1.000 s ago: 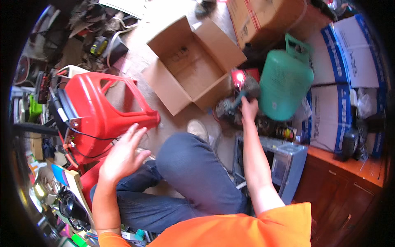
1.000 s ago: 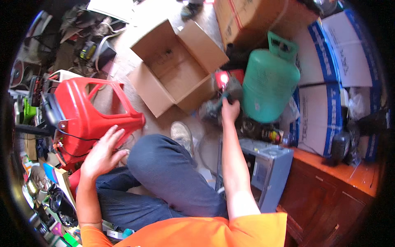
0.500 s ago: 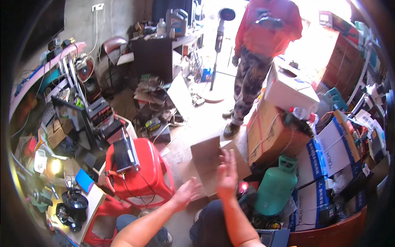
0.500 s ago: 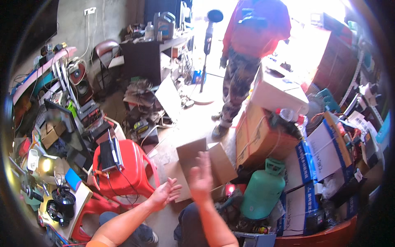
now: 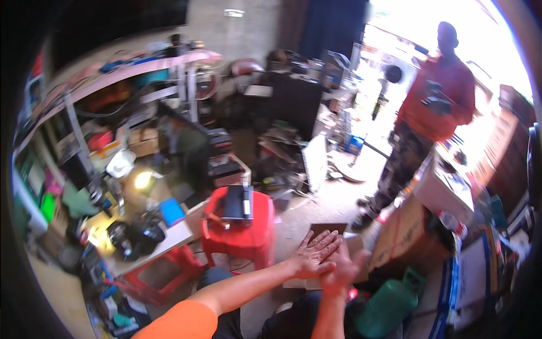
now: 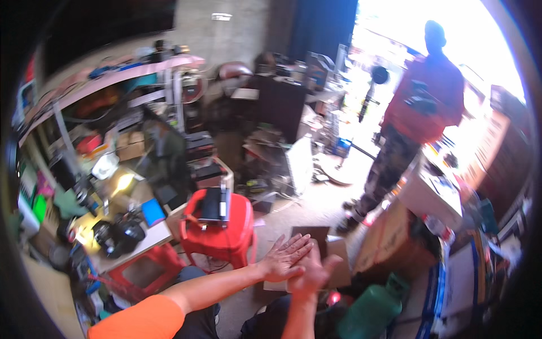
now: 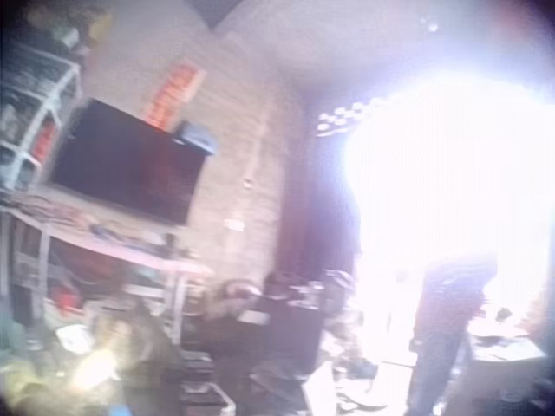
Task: The person sits on the floor and attaches a battery pack to a cordless impact wrench. They repeatedly press the battery into place and test the fit, then remove and reattach it several times. Finally, they insert a socket adapter into the tool's chuck.
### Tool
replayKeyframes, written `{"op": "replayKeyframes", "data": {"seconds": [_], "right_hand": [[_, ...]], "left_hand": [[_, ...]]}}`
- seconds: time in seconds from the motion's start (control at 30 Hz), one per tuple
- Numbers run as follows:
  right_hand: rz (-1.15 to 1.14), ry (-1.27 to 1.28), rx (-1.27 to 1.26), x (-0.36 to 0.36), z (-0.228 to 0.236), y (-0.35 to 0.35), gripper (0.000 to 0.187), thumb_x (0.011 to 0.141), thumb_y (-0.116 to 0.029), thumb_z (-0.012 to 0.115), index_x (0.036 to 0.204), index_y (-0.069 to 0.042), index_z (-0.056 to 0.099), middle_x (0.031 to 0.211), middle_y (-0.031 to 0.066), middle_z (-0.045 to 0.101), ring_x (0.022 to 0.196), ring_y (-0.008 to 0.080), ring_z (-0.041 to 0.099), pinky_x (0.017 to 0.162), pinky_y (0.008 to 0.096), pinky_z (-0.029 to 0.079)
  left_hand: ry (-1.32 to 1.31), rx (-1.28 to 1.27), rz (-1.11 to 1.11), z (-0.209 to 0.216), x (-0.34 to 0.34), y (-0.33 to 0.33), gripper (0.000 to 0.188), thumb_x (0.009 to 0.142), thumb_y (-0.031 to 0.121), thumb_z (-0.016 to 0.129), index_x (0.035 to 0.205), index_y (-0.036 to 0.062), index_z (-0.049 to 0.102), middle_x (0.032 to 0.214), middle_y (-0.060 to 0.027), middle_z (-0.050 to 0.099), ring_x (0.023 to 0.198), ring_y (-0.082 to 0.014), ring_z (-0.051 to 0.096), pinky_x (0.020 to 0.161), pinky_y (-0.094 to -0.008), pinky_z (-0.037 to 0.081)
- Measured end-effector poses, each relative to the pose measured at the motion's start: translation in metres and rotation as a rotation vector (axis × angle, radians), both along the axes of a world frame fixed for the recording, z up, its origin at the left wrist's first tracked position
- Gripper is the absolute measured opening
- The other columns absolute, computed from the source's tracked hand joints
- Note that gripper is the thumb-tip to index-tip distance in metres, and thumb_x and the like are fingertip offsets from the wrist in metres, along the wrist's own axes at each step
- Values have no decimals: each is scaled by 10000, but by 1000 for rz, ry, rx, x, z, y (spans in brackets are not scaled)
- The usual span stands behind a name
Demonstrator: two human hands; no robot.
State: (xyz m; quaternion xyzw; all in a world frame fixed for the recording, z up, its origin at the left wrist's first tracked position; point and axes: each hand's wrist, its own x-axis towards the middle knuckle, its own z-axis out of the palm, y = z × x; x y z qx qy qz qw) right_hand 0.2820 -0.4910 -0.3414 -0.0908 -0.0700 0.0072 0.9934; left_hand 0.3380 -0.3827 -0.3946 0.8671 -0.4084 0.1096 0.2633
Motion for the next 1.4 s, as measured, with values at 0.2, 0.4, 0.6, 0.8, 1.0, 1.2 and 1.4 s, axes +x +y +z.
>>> {"op": "replayKeyframes", "data": {"seconds": [0.2, 0.4, 0.6, 0.8, 1.0, 1.2, 1.4], "right_hand": [[-460, -153, -547, -35, 61, -18, 721, 975, -592, 422, 1430, -32, 409, 1261, 199, 600, 1164, 287, 588, 972, 431, 482], [-435, 136, -797, -27, 35, 11, 358, 984, -218, 566, 1267, 0, 537, 984, 98, 677, 836, 172, 659, 733, 299, 545], [-259, 173, -1043, -2, -35, 64, 235, 973, -92, 568, 1168, 34, 601, 899, 91, 673, 737, 131, 634, 705, 265, 531], [-29, 177, -1418, -2, -72, 64, 215, 897, 14, 623, 1109, 49, 624, 888, 83, 683, 770, 117, 645, 727, 245, 522], [54, 659, -1221, 53, -92, 59, 229, 897, -61, 666, 1102, 40, 642, 893, 85, 703, 791, 119, 663, 757, 262, 526], [16, 749, -1382, 71, -113, 65, 205, 919, -93, 636, 1069, 44, 662, 861, 90, 683, 769, 128, 627, 751, 271, 518], [-98, 483, -1768, 39, -62, 57, 219, 898, -130, 646, 1043, 33, 668, 825, 125, 691, 700, 182, 640, 686, 321, 528]], "left_hand": [[457, 267, 242, -60, -15, 54, 706, 891, 433, 617, 1458, 70, 403, 1560, -319, 132, 1428, -545, 118, 1162, -596, 155], [184, 53, -92, -16, -51, 73, 524, 890, 315, 634, 1313, 24, 525, 1432, -287, 392, 1305, -437, 425, 1071, -474, 392], [-15, 117, -363, 19, -85, 173, 301, 812, 210, 707, 1068, 60, 657, 1108, -102, 632, 1137, -313, 578, 992, -481, 450], [164, 73, -223, 12, -60, 174, 319, 772, 355, 768, 952, 102, 694, 1027, -48, 671, 1063, -271, 619, 946, -444, 468], [417, 42, -156, 1, -11, 174, 297, 778, 358, 768, 892, 95, 692, 922, -18, 681, 919, -216, 660, 784, -350, 527], [480, -8, -158, 9, -13, 190, 270, 837, 334, 717, 849, 72, 649, 877, -56, 633, 882, -256, 626, 781, -350, 509], [680, 209, 7, 66, -26, 190, 337, 887, 376, 651, 1033, 72, 641, 1024, -111, 580, 990, -296, 578, 833, -401, 484]]}}
